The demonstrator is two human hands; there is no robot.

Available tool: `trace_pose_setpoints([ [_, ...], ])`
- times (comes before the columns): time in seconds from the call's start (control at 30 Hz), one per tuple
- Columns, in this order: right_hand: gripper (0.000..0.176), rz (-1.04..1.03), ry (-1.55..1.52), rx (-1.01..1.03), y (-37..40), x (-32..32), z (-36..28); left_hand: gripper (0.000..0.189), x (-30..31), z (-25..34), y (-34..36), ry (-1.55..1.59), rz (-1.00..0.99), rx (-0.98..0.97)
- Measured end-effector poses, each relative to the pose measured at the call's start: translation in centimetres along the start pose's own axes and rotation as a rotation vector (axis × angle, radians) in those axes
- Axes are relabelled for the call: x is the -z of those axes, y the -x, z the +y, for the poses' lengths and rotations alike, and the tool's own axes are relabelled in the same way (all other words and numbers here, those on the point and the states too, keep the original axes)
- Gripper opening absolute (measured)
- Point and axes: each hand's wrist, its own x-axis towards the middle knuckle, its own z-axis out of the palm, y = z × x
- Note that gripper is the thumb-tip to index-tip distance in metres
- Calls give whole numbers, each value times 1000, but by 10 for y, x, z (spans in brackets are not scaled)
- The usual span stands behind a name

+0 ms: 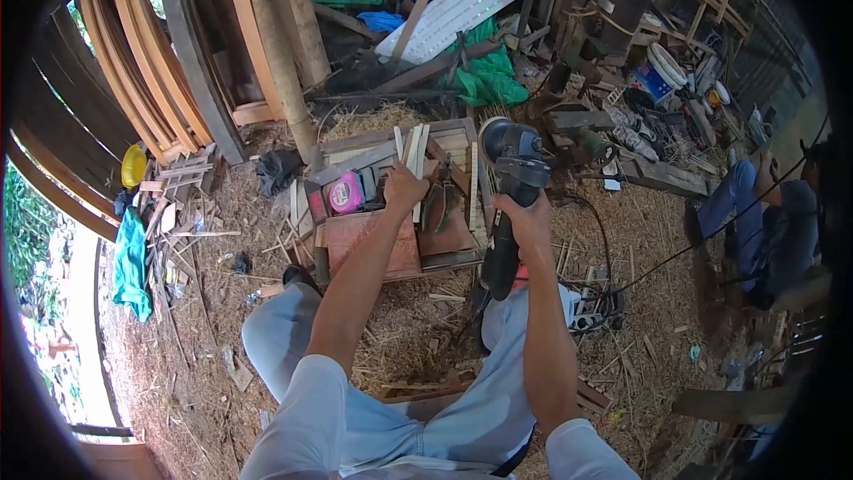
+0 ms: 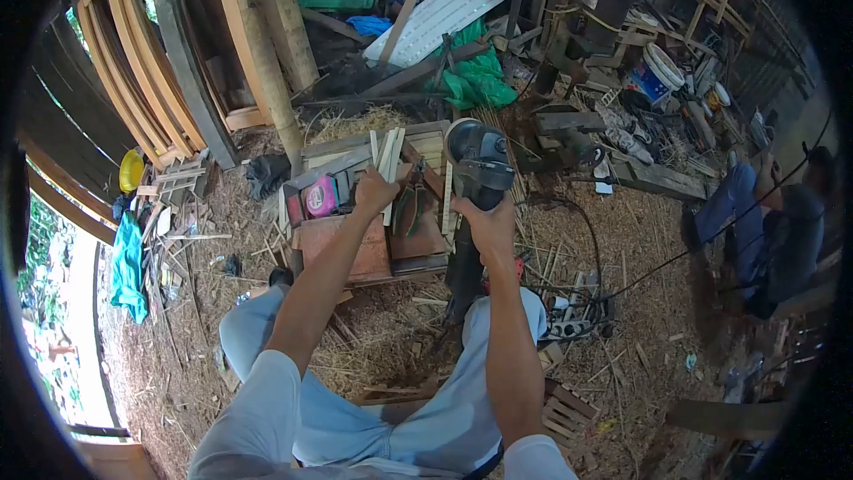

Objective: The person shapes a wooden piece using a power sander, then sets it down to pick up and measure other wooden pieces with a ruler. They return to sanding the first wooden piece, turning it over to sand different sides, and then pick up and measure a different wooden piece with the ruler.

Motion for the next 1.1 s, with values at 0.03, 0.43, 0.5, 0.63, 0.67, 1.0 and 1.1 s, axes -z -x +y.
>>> trace_pose_setpoints([
  [0.03,49,2,5,-6,0,1,0,71,5,1,-2,32,-43,24],
  [0.43,49,17,-18,-34,3,6,-7,46,41,-3,0,466,-33,89],
  [0.5,49,12,-58,-79,6,7,-12,44,49,11,20,520,6,56],
  [0.63,49,43,22,-12,4,15,-10,53,33,48,58,868,-286,-8],
  [0.67,48,61,10,-46,3,18,-9,55,27,57,65,858,-337,-61],
  [1.0,43,222,45,29,1,69,12,49,-50,91,65,64,9,-160],
  [1.1,42,241,25,-50,3,80,15,58,-56,102,71,85,15,-101],
])
